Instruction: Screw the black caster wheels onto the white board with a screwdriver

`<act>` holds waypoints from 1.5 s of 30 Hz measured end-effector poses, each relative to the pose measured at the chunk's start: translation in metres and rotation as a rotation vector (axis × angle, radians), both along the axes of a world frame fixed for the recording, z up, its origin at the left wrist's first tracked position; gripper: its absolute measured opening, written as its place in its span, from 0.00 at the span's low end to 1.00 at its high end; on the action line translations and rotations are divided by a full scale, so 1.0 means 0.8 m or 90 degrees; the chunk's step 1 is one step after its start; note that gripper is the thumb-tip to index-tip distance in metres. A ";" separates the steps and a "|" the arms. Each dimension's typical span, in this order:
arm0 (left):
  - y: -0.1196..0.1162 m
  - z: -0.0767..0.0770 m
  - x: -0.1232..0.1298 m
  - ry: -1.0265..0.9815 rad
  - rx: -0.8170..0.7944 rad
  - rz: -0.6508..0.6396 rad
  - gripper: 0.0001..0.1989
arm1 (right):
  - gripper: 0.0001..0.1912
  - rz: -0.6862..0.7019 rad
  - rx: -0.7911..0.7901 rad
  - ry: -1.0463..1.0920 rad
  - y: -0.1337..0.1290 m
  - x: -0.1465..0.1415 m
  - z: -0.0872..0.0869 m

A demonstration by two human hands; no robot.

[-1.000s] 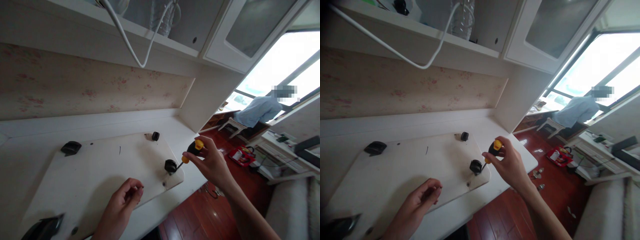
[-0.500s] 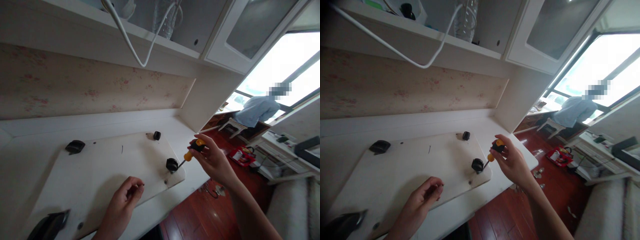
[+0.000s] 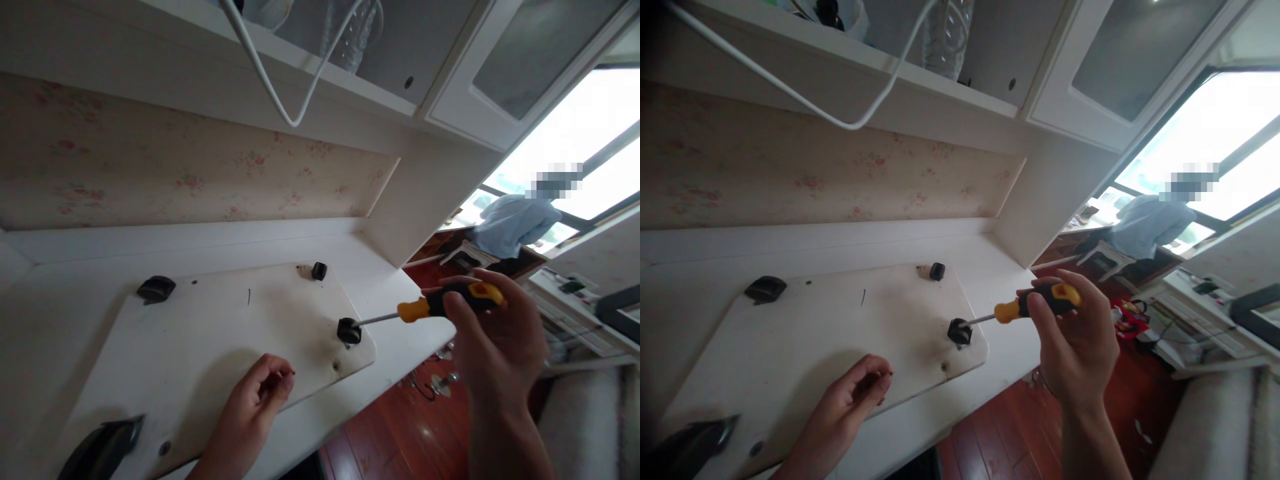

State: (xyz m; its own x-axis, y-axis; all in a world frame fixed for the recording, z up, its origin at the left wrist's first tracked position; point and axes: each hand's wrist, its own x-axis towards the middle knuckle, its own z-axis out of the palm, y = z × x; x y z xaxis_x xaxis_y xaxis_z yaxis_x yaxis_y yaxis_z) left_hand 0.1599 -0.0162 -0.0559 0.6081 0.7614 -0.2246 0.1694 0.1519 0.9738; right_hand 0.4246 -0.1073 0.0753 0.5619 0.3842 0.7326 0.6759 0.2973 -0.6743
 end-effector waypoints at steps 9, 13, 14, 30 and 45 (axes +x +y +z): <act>-0.010 0.002 0.000 -0.108 -0.128 0.124 0.28 | 0.28 -0.017 -0.173 -0.128 -0.002 -0.006 -0.040; -0.009 0.023 0.010 -0.229 -0.344 0.221 0.32 | 0.27 -0.026 -0.080 -0.110 0.003 -0.017 -0.030; -0.008 0.030 0.014 -0.261 -0.398 0.252 0.31 | 0.25 -0.017 -0.045 -0.092 0.003 -0.025 -0.026; 0.000 0.072 0.045 -0.445 -0.797 0.414 0.11 | 0.19 -0.055 0.212 0.162 -0.022 -0.126 -0.060; 0.001 0.067 0.039 -0.532 -0.856 0.404 0.12 | 0.20 -0.023 0.231 0.165 -0.016 -0.135 -0.072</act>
State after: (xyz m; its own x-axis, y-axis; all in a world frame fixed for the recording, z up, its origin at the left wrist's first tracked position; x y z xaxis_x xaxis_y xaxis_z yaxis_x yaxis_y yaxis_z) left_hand 0.1914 -0.0157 -0.0025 0.5835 0.4666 -0.6647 -0.6900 0.7164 -0.1028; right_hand 0.3163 -0.1204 0.0175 0.7524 0.1054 0.6502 0.5129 0.5255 -0.6788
